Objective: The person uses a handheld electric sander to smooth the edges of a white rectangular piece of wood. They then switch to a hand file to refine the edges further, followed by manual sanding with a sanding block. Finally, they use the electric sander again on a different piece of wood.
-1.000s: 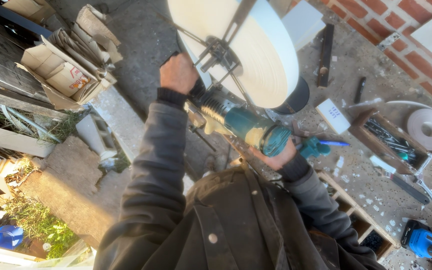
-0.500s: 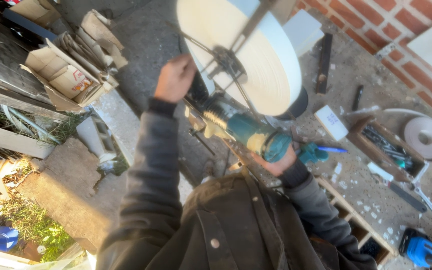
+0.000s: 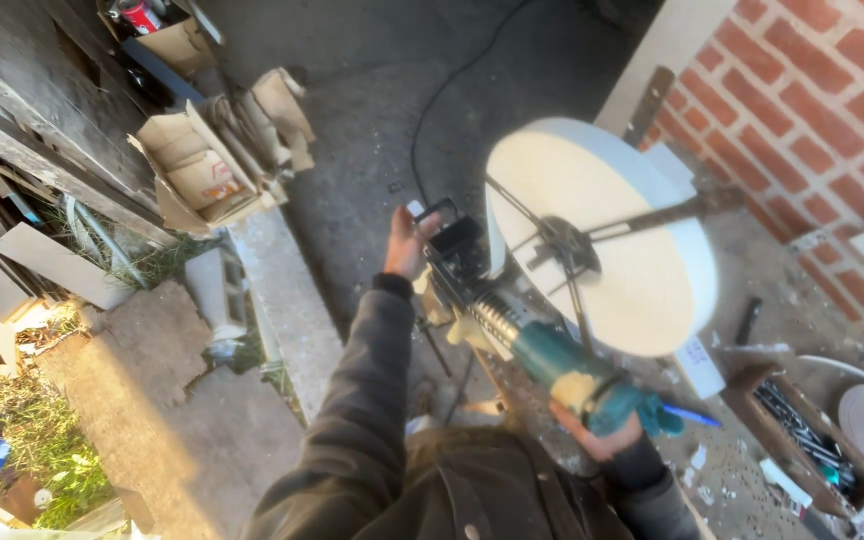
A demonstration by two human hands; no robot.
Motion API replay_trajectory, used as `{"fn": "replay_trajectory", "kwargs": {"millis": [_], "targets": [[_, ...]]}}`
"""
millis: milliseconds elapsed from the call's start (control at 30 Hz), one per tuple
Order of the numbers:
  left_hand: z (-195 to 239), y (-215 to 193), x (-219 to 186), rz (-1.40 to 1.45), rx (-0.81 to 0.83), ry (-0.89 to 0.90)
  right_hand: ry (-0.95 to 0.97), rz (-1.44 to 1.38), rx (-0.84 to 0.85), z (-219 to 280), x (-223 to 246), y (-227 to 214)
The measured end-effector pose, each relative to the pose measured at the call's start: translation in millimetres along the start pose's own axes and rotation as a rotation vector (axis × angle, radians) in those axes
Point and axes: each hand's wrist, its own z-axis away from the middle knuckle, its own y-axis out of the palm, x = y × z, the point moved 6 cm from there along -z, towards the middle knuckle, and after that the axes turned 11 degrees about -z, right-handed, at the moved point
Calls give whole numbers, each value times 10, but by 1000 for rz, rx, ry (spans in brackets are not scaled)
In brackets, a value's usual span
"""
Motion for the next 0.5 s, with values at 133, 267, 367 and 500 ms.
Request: {"fn": "replay_trajectory", "kwargs": {"millis": [133,267,367,500], "targets": [[-45,-10,315,-222,58,123,153,-454,-77,76,-258,-137],[43,5,323,-168,43,47,86,-311,134,36,-351,-264],[212,76,-25,-31,16,17,277,-883,261,36,-457,-246],[469,123,-636,-46,-28,-66,418,-1132,78,71,-563,-276]]}}
